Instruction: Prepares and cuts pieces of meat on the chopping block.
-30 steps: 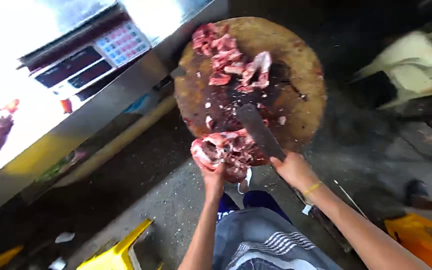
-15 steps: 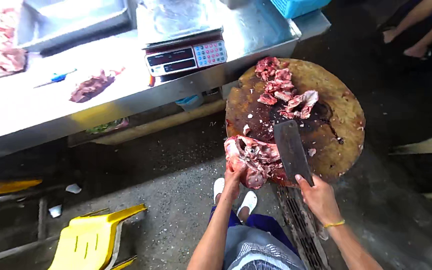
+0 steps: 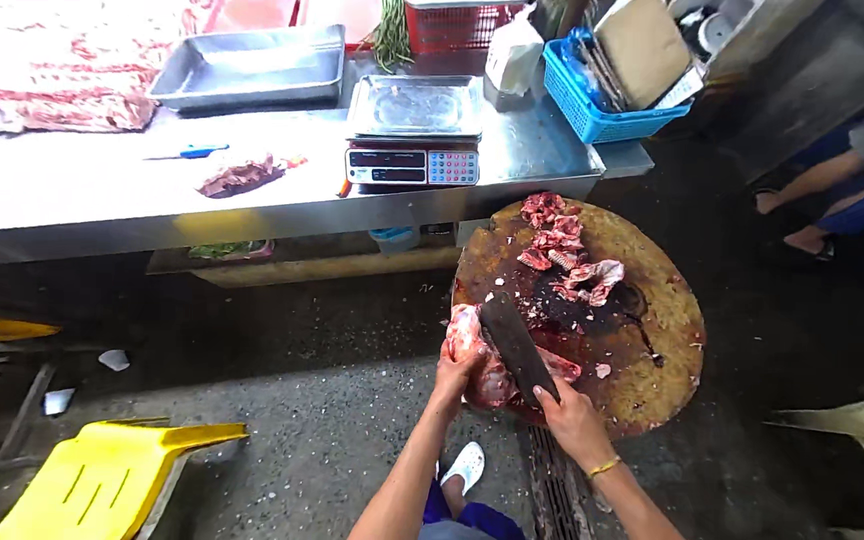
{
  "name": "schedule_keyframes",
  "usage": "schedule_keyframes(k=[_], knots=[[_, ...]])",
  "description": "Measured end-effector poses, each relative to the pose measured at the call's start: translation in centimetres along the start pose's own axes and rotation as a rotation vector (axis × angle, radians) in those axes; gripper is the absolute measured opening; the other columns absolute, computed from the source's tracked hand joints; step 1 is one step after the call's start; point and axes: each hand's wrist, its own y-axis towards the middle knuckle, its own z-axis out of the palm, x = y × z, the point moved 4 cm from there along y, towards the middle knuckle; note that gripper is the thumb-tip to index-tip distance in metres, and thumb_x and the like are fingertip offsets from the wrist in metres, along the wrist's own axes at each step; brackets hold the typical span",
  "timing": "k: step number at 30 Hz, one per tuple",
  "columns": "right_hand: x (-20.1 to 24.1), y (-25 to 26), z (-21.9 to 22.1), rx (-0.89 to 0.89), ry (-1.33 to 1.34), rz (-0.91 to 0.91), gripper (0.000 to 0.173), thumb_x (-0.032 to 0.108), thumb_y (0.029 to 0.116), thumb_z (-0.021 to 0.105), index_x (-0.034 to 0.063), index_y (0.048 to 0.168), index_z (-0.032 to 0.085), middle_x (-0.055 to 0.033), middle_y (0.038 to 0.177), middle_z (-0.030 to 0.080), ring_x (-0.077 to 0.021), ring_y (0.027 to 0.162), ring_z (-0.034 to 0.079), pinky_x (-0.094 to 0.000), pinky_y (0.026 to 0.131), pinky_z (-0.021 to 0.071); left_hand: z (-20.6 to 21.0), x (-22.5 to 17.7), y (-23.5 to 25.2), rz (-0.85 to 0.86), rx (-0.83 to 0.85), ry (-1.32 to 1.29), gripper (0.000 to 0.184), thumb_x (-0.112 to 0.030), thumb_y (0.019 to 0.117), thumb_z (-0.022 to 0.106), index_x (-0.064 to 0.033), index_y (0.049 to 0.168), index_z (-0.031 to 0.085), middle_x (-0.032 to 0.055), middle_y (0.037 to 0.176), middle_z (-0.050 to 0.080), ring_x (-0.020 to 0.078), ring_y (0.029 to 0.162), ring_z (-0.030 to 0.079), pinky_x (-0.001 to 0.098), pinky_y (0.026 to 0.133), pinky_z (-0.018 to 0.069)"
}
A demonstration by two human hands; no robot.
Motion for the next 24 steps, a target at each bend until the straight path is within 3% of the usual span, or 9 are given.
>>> schedule_keyframes(k=[2, 4, 7, 11, 14, 17, 20, 22, 24], knots=[[0.3, -2.0, 0.5, -0.104, -0.071, -0.082, 0.041, 0.037, 0.1057, 0.052, 0.0058, 0.128, 0.067, -0.0203, 0.088, 0.073, -0.0405, 0.085, 0.073, -0.061, 0.077, 0.0557, -0.2, 0.2, -0.3, 0.006, 0.044, 0.004, 0.097, -0.022, 0.0859, 0.083, -0.005, 0.16, 0.023, 0.0245, 0.139, 0.058, 0.0306, 0.122, 0.063, 0.0485, 0.103, 0.0534], [0.8, -3.2, 1.1, -0.141, -0.154, -0.127, 0.04, 0.035, 0.1055, 0.051, 0.0035, 0.123, 0.068, -0.0198, 0.082, 0.072, -0.0403, 0.079, 0.073, -0.0595, 0.07, 0.0565, -0.3, 0.2, -0.5, 0.018, 0.065, 0.002, 0.097, -0.021, 0.0867, 0.083, -0.0052, 0.16, 0.021, 0.024, 0.14, 0.057, 0.0297, 0.123, 0.062, 0.0474, 0.105, 0.0527], [0.7, -3.3, 1.5, -0.004, -0.245, -0.007, 0.042, 0.036, 0.1078, 0.047, 0.0061, 0.133, 0.062, -0.0201, 0.097, 0.074, -0.0401, 0.094, 0.073, -0.0585, 0.082, 0.0564, -0.2, 0.4, -0.6, 0.03, 0.072, -0.016, 0.096, -0.021, 0.0872, 0.082, -0.0061, 0.16, 0.022, 0.0234, 0.141, 0.057, 0.0294, 0.124, 0.062, 0.047, 0.105, 0.0527], [0.4, -3.0, -0.2, -0.139, -0.031, -0.084, 0.038, 0.036, 0.1056, 0.054, 0.0054, 0.124, 0.069, -0.0196, 0.09, 0.074, -0.038, 0.086, 0.073, -0.0611, 0.08, 0.0549, -0.3, 0.6, -0.9, 0.051, 0.075, -0.065, 0.093, -0.02, 0.0881, 0.081, -0.0059, 0.16, 0.023, 0.0229, 0.139, 0.058, 0.0288, 0.122, 0.064, 0.0464, 0.103, 0.0542], [3.4, -4.1, -4.8, -0.378, 0.187, -0.309, 0.042, 0.037, 0.1035, 0.053, -0.0002, 0.117, 0.069, -0.0114, 0.071, 0.068, -0.0243, 0.059, 0.066, -0.0506, 0.059, 0.058, 0.1, 0.5, -1.2, 0.081, 0.055, -0.091, 0.091, -0.019, 0.0894, 0.079, -0.0051, 0.16, 0.023, 0.0234, 0.142, 0.056, 0.0288, 0.124, 0.062, 0.0461, 0.105, 0.053], [9.2, -7.2, -11.7, -0.629, 0.456, -0.584, 0.037, 0.026, 0.1047, 0.053, -0.0095, 0.113, 0.061, -0.0034, 0.071, 0.063, -0.0104, 0.055, 0.062, -0.0323, 0.052, 0.0585, 0.3, 0.6, -1.4, 0.092, 0.035, -0.088, 0.091, -0.02, 0.0911, 0.078, -0.004, 0.16, 0.022, 0.0243, 0.145, 0.054, 0.0296, 0.127, 0.06, 0.0462, 0.107, 0.0517], [14.9, -10.4, -17.8, -0.88, 0.707, -0.94, 0.021, 0.014, 0.1069, 0.048, -0.0029, 0.118, 0.045, 0.0047, 0.073, 0.062, -0.0076, 0.057, 0.063, -0.0284, 0.053, 0.0597, 0.3, 0.6, -1.3, 0.084, 0.025, -0.073, 0.089, -0.023, 0.0922, 0.077, -0.0042, 0.16, 0.022, 0.0249, 0.142, 0.055, 0.0306, 0.125, 0.062, 0.0477, 0.105, 0.0529], [16.3, -10.7, -18.5, -0.93, 0.812, -1.069, 0.016, 0.02, 0.1092, 0.046, 0.0077, 0.119, 0.042, 0.006, 0.072, 0.062, -0.0102, 0.056, 0.063, -0.031, 0.051, 0.0595, 0.3, 0.8, -1.3, 0.081, 0.024, -0.072, 0.087, -0.023, 0.0928, 0.076, -0.0047, 0.16, 0.023, 0.0241, 0.14, 0.057, 0.0297, 0.123, 0.063, 0.0475, 0.104, 0.0539], [14.0, -9.4, -14.1, -0.873, 0.725, -0.943, 0.016, 0.025, 0.1081, 0.049, 0.0091, 0.109, 0.049, 0.0069, 0.066, 0.061, -0.0088, 0.053, 0.062, -0.0302, 0.05, 0.0586, 0.3, 1.1, -1.2, 0.076, 0.018, -0.078, 0.087, -0.023, 0.0932, 0.076, -0.0048, 0.16, 0.023, 0.0236, 0.141, 0.057, 0.0289, 0.124, 0.063, 0.0466, 0.105, 0.0533]])
